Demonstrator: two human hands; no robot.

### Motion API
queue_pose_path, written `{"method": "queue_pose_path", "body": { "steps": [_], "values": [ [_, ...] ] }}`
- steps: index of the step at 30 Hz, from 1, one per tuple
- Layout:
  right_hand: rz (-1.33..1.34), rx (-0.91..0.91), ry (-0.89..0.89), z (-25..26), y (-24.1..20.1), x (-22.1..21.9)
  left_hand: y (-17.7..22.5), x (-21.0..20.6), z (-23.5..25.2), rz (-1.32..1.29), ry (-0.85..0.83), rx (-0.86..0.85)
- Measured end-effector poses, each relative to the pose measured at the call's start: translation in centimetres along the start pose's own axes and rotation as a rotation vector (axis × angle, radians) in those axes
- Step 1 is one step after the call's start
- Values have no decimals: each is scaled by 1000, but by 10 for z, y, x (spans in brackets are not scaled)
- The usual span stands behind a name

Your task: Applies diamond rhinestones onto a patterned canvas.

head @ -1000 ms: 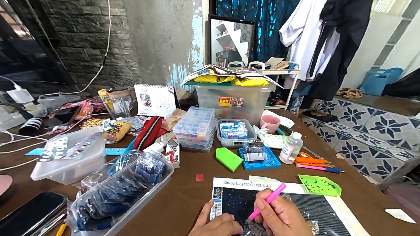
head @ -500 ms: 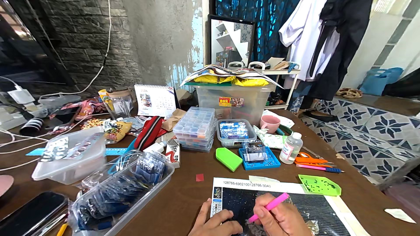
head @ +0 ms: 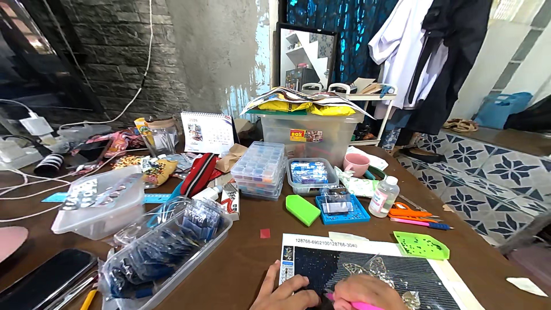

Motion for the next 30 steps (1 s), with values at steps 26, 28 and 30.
{"method": "queue_pose_path", "body": {
  "steps": [26,28,30],
  "values": [
    [581,-285,182,-6,18,7,1,1,1,-20,-36,15],
    [607,-287,107,-6,16,3,1,2,1,-28,-31,19],
    [582,-271,35,-6,13,0,2,2,1,-30,-17,19]
  ]
}}
Point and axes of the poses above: each hand's wrist, its own z-axis towards the middle knuckle, its own x-axis out of the back of the hand, y = z × x, the point moved 5 cm from there along z, towards the middle knuckle, and after that the axes turned 12 degrees about z, right-handed, at the moved point
